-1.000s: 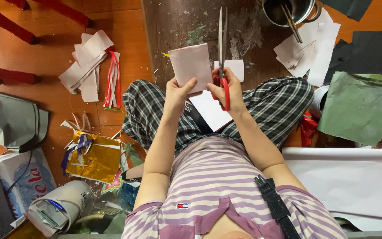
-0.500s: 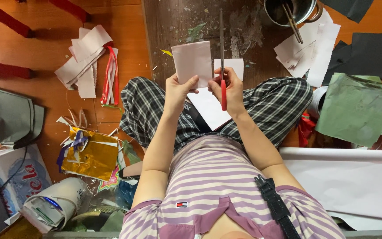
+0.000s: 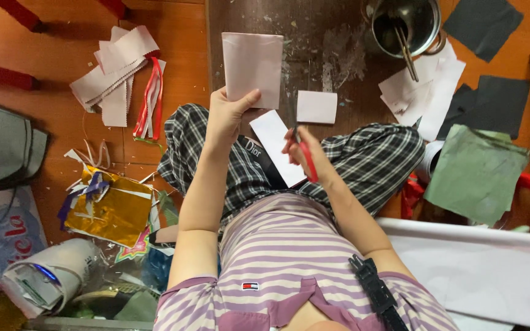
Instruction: Folding and cutting pieces of white and red paper to create decorative items.
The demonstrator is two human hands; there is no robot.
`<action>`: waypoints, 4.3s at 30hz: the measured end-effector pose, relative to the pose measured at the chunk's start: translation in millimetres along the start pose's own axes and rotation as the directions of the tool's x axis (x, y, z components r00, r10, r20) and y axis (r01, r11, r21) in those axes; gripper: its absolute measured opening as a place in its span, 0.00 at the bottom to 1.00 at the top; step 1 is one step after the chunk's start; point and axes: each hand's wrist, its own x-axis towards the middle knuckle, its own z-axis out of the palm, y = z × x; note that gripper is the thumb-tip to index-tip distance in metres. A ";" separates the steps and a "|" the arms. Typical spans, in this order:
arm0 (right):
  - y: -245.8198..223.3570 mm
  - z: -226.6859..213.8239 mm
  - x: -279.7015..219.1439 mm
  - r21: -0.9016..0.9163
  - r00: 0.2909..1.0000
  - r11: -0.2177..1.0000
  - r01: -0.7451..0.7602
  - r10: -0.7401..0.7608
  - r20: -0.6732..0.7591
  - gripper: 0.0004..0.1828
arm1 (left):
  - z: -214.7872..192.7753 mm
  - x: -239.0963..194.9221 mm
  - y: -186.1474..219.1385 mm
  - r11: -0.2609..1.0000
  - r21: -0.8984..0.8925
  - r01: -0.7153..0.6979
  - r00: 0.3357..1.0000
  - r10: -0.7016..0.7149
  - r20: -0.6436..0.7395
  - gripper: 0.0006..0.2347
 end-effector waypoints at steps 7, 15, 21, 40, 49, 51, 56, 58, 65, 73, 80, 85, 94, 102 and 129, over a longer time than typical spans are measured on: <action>-27.0 14.2 0.0 -0.179 0.989 0.982 0.061 -0.035 0.143 0.40 | -9.2 6.6 -13.0 0.985 0.173 0.005 1.000 -0.006 0.005 0.11; -34.0 19.2 3.0 -0.144 0.993 0.989 0.032 -0.014 0.121 0.40 | -10.0 4.5 -7.9 0.973 0.232 0.000 0.996 -0.020 0.083 0.11; -30.5 19.2 5.4 -0.108 0.989 0.992 0.068 -0.053 0.136 0.38 | -8.1 4.8 -5.5 0.971 0.240 -0.004 0.997 -0.014 0.076 0.10; -27.8 27.6 3.5 -0.123 1.000 0.992 0.010 -0.008 0.013 0.16 | -12.7 11.0 -11.7 0.965 0.262 0.000 0.998 -0.018 0.067 0.07; -47.1 34.7 3.5 -0.159 0.998 0.985 -0.068 0.065 -0.022 0.10 | -16.5 10.0 -10.6 0.961 0.275 -0.015 0.994 -0.017 0.111 0.07; -49.9 35.5 7.6 -0.120 0.997 0.990 -0.070 0.071 0.003 0.08 | -18.5 10.8 -16.6 0.934 0.358 -0.017 0.987 -0.041 0.154 0.07; -28.4 31.6 11.5 -0.049 1.000 0.999 -0.003 0.004 0.019 0.05 | -15.4 7.3 -18.6 0.949 0.315 0.027 0.988 -0.073 0.135 0.08; -26.1 32.2 9.3 -0.042 1.000 0.999 0.015 -0.014 0.024 0.04 | -17.5 7.6 -22.3 0.950 0.311 0.030 0.987 -0.078 0.140 0.09; -29.7 39.6 7.2 -0.044 1.000 0.999 0.017 -0.018 -0.025 0.04 | -7.9 2.2 2.9 0.926 0.377 -0.020 0.981 -0.054 0.185 0.10; -21.1 39.6 12.9 -0.035 1.000 0.999 0.010 -0.010 0.001 0.05 | -9.8 21.1 -11.5 0.868 0.473 -0.151 0.988 0.115 0.106 0.06; 0.2 36.7 13.2 -0.009 0.998 1.000 -0.012 0.011 -0.064 0.06 | -10.9 13.4 -21.5 0.895 0.423 -0.137 0.988 0.095 0.119 0.06; -4.8 42.2 10.8 -0.014 0.997 0.999 -0.037 0.036 -0.073 0.07 | -12.9 16.5 -13.0 0.845 0.511 -0.158 0.982 0.082 0.168 0.07; -19.7 41.1 4.2 -0.181 0.993 0.980 0.083 -0.096 -0.065 0.51 | -21.2 28.5 -33.2 0.911 0.372 -0.177 0.984 0.172 0.047 0.06; 16.7 19.3 20.7 -0.170 0.995 0.981 0.092 -0.083 0.059 0.12 | -17.6 16.2 -66.3 0.910 0.395 -0.124 0.990 0.084 0.118 0.06; 24.0 23.8 30.3 0.002 0.995 1.000 0.021 -0.020 -0.102 0.15 | -10.2 19.7 -88.8 0.885 0.461 -0.068 0.998 0.057 0.038 0.06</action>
